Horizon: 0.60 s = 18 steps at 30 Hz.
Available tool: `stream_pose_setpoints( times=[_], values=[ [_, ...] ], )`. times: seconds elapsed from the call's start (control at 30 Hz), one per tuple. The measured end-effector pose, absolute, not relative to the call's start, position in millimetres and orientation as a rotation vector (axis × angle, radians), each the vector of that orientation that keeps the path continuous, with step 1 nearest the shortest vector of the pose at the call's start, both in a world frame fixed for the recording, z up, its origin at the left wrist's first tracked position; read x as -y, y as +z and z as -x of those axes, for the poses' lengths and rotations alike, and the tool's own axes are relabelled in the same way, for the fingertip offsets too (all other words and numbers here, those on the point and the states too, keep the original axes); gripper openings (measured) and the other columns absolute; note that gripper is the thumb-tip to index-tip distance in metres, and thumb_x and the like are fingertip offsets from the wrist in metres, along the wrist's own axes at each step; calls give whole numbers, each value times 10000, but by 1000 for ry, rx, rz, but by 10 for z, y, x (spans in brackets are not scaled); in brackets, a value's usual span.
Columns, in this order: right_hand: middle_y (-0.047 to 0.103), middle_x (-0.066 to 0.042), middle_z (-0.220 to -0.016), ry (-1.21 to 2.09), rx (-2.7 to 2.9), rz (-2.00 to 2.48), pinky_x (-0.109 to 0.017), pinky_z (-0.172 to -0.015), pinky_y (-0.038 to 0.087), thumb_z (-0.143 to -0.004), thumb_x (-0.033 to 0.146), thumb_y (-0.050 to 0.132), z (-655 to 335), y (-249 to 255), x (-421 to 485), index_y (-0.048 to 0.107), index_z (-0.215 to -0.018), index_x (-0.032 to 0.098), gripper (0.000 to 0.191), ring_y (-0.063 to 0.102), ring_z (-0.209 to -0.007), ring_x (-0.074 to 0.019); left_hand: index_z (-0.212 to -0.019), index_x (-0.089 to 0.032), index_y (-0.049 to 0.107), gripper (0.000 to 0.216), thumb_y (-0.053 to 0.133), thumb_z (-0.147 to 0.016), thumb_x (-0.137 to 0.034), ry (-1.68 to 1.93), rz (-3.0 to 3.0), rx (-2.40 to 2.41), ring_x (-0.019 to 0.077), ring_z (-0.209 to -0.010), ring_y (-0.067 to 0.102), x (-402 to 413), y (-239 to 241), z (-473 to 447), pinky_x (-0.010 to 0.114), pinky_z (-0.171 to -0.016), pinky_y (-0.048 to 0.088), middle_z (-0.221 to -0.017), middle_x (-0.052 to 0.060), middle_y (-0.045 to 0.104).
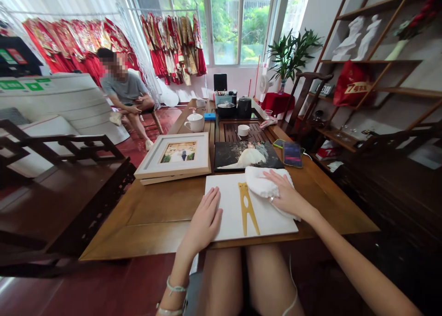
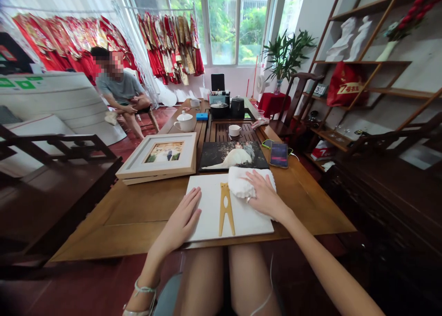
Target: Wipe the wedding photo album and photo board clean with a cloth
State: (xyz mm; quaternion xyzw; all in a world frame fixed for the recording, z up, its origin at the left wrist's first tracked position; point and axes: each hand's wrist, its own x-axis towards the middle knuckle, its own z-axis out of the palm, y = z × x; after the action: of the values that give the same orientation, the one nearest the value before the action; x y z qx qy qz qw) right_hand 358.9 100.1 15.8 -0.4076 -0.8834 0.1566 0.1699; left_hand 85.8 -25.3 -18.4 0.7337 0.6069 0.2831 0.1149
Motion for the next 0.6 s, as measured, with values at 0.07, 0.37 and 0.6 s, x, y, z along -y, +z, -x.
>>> stream_pose_setpoints(
  times=[0.07, 0.37, 0.6],
  values=[
    [420, -141, -1501, 430, 2500, 1169, -637, -1153, 108, -776, 196, 518, -3558, 161, -1121, 446, -1419, 191, 647, 252, -1444, -318, -1477, -155, 351, 506, 350, -990, -294, 842, -2146, -1782, 246, -1483, 227, 253, -188, -862, 494, -1212, 235, -1571, 127, 321],
    [389, -103, -1526, 415, 2591, 1100, -628, -1159, 145, -746, 170, 507, -3689, 286, -484, 494, -1392, 233, 649, 242, -1449, -308, -1482, -186, 345, 505, 349, -991, -303, 863, -2134, -1795, 250, -1475, 252, 246, -191, -884, 504, -1210, 234, -1564, 114, 340],
    [302, -51, -1573, 328, 2626, 1012, -678, -1143, 56, -666, 110, 481, -3733, 185, 92, 357, -1482, 283, 844, 149, -1473, -322, -1484, -152, 338, 513, 338, -990, -291, 813, -2138, -1809, 250, -1483, 225, 248, -161, -896, 504, -1215, 213, -1570, 126, 324]
  ],
)
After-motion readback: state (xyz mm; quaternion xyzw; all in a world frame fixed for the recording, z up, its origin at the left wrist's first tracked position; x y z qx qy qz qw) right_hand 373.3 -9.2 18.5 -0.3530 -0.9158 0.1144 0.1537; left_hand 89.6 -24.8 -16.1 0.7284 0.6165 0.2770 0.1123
